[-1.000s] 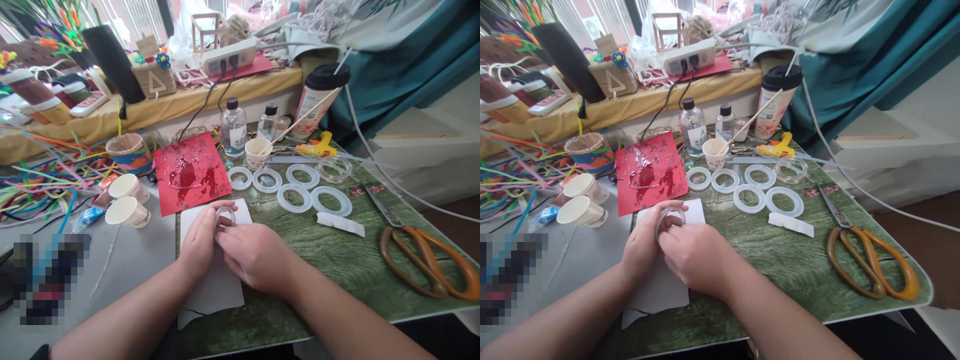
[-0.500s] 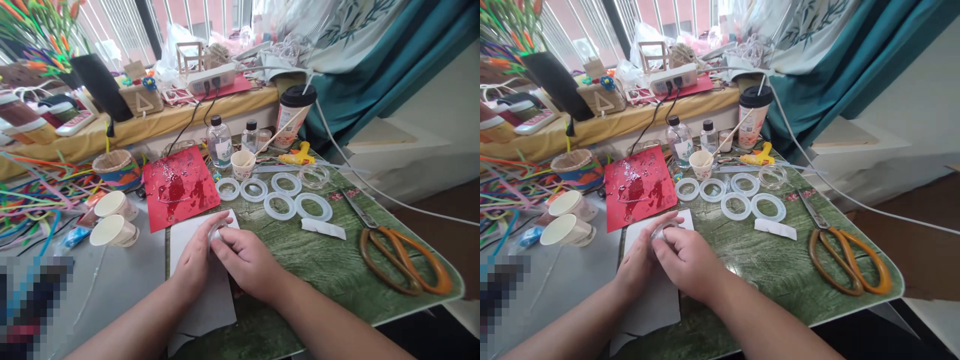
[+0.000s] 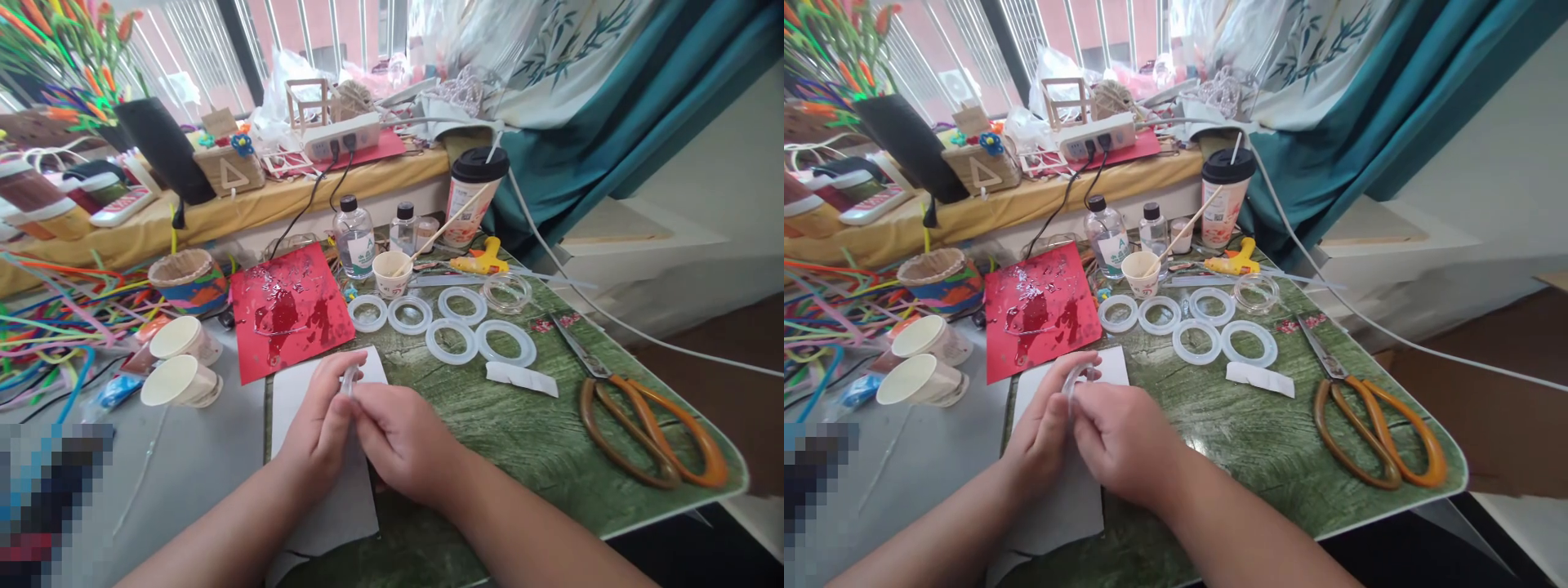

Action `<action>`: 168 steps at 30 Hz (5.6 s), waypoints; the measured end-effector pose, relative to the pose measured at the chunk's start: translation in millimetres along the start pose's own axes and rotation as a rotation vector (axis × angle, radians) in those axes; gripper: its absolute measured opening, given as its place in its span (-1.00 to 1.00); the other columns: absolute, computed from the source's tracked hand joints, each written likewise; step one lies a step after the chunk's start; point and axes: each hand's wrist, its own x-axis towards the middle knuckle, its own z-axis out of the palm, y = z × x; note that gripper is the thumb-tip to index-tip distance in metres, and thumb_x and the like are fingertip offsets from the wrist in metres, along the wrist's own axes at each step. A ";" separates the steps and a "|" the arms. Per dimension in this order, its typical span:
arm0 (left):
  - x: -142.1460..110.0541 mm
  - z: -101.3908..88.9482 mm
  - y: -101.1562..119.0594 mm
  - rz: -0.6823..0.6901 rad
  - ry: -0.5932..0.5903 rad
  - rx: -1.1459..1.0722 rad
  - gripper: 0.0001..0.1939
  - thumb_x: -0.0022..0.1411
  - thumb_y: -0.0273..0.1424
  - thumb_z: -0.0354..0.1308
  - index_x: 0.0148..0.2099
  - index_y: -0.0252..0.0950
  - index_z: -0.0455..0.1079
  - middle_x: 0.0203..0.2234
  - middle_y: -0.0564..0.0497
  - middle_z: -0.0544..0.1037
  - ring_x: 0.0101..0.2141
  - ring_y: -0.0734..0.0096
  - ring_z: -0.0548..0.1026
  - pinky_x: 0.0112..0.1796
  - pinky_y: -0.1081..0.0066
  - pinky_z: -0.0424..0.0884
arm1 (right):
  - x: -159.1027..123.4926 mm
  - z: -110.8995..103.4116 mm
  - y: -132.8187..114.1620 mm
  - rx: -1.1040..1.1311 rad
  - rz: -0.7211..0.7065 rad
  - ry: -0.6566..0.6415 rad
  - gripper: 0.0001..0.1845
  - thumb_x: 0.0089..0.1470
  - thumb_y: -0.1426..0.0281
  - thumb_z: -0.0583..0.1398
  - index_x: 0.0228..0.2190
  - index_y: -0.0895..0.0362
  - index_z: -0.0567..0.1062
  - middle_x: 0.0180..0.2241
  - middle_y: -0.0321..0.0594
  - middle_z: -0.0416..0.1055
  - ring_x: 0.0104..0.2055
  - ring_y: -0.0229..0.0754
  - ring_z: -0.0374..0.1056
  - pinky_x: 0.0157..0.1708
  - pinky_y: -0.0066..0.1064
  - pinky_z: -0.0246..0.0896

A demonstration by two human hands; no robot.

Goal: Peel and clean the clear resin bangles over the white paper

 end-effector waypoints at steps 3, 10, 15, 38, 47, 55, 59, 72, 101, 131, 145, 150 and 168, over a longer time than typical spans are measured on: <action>-1.0 0.4 1.4 -0.056 0.030 -0.040 -0.52 0.58 0.00 -0.11 0.32 -0.08 0.36 0.21 -0.10 0.48 0.20 0.05 0.42 0.24 0.09 0.26 | -1.8 -3.5 -2.6 -0.075 -0.105 -0.004 -0.72 0.35 0.44 0.06 -0.45 0.06 0.21 -0.50 -0.36 0.24 -0.47 -0.24 0.15 -0.43 -0.38 0.00; 3.3 2.5 1.5 -0.253 0.098 -0.187 -0.47 0.51 0.09 -0.04 0.20 -0.13 0.46 0.08 -0.10 0.58 0.00 0.12 0.53 0.07 0.17 0.40 | -0.7 -2.6 0.3 -0.219 -0.186 0.001 -0.73 0.34 0.46 0.05 -0.44 0.05 0.22 -0.49 -0.32 0.31 -0.46 -0.21 0.21 -0.41 -0.35 0.02; 2.9 3.2 2.3 -0.272 0.106 -0.164 -0.43 0.48 0.11 0.01 0.24 -0.16 0.45 0.06 -0.13 0.59 -0.03 0.09 0.54 0.06 0.14 0.41 | -0.3 -1.3 5.0 -0.229 0.087 0.158 -0.68 0.43 0.41 0.01 -0.43 0.06 0.26 -0.50 -0.32 0.32 -0.48 -0.23 0.23 -0.44 -0.36 -0.01; 6.8 6.0 12.1 -0.313 0.115 -0.239 -0.47 0.50 0.11 -0.04 0.07 -0.21 0.47 -0.09 -0.08 0.61 -0.23 0.21 0.52 -0.14 0.23 0.46 | -1.1 -3.2 -0.3 -0.415 -0.250 -0.132 -0.77 0.39 0.48 0.01 -0.26 0.12 0.44 -0.34 -0.14 0.55 -0.36 -0.11 0.41 -0.35 -0.32 0.20; 9.5 4.0 13.5 -0.421 0.128 -0.358 -0.47 0.47 0.12 0.02 0.08 -0.20 0.49 -0.07 -0.07 0.64 -0.27 0.30 0.55 -0.22 0.32 0.48 | -3.2 -0.5 -2.6 -0.414 -0.292 -0.172 -0.78 0.35 0.50 0.01 -0.26 0.12 0.44 -0.31 -0.10 0.56 -0.32 -0.08 0.39 -0.32 -0.29 0.21; 11.7 5.6 5.0 -0.534 0.062 -0.627 -0.41 0.48 0.10 -0.03 0.19 -0.22 0.51 -0.01 -0.15 0.70 -0.05 0.05 0.67 0.02 0.12 0.56 | -2.1 3.0 1.2 -0.184 0.079 0.043 -0.68 0.38 0.43 0.03 -0.47 0.05 0.24 -0.49 -0.29 0.37 -0.47 -0.21 0.27 -0.41 -0.35 0.06; 9.6 8.2 -0.8 -0.528 0.033 -0.668 -0.44 0.47 0.00 0.04 0.29 -0.22 0.46 0.02 -0.18 0.70 0.02 -0.04 0.66 0.05 0.02 0.58 | -0.4 2.1 1.2 -0.109 0.148 0.089 -0.66 0.42 0.40 0.02 -0.46 0.06 0.28 -0.45 -0.24 0.42 -0.43 -0.19 0.32 -0.38 -0.35 0.12; 7.9 5.3 2.2 -0.417 0.047 -0.346 -0.44 0.52 0.03 -0.07 0.26 -0.19 0.48 0.01 -0.13 0.69 0.01 0.00 0.65 0.07 0.02 0.55 | -0.5 2.1 3.2 -0.049 0.189 0.098 -0.67 0.43 0.38 0.04 -0.42 0.08 0.37 -0.44 -0.24 0.46 -0.42 -0.19 0.36 -0.37 -0.37 0.16; 4.0 1.8 10.7 -0.276 0.118 -0.058 -0.62 0.57 -0.07 -0.12 0.16 -0.13 0.36 -0.06 -0.04 0.51 -0.15 0.20 0.44 -0.07 0.24 0.35 | -7.0 4.0 -5.1 -0.399 -0.290 -0.016 -0.77 0.35 0.49 0.03 -0.39 0.09 0.34 -0.49 -0.26 0.41 -0.48 -0.18 0.28 -0.43 -0.32 0.06; 8.1 5.9 6.4 -0.505 0.034 -0.502 -0.38 0.42 0.11 0.06 0.21 -0.24 0.51 0.01 -0.13 0.69 0.05 -0.01 0.60 0.17 0.10 0.44 | -3.6 8.9 0.3 0.011 0.174 0.107 -0.66 0.41 0.39 0.05 -0.47 0.06 0.23 -0.51 -0.35 0.30 -0.48 -0.26 0.21 -0.43 -0.40 0.04; 2.5 0.3 9.0 -0.178 -0.002 -0.079 -0.54 0.53 0.00 0.00 0.26 -0.11 0.39 0.20 -0.10 0.53 0.08 0.11 0.52 0.14 0.18 0.39 | -1.1 8.3 -2.2 0.296 0.279 0.168 -0.63 0.44 0.31 0.06 -0.46 0.09 0.33 -0.51 -0.35 0.31 -0.46 -0.25 0.22 -0.43 -0.42 0.13; 2.6 -0.4 10.9 -0.214 -0.011 0.018 -0.51 0.54 -0.01 -0.07 0.25 -0.15 0.45 0.09 -0.12 0.59 0.08 0.01 0.52 0.16 0.11 0.35 | -3.8 9.0 -4.3 0.089 0.172 0.157 -0.66 0.42 0.39 0.03 -0.46 0.07 0.26 -0.52 -0.37 0.26 -0.50 -0.28 0.18 -0.46 -0.43 0.07; 3.2 1.6 11.8 -0.300 0.089 0.000 -0.56 0.53 -0.03 -0.03 0.21 -0.15 0.43 0.03 -0.13 0.56 0.03 0.04 0.49 0.11 0.13 0.34 | -7.0 2.8 -3.3 -0.373 -0.138 0.011 -0.73 0.38 0.48 0.01 -0.39 0.08 0.36 -0.52 -0.28 0.40 -0.51 -0.20 0.27 -0.48 -0.35 0.06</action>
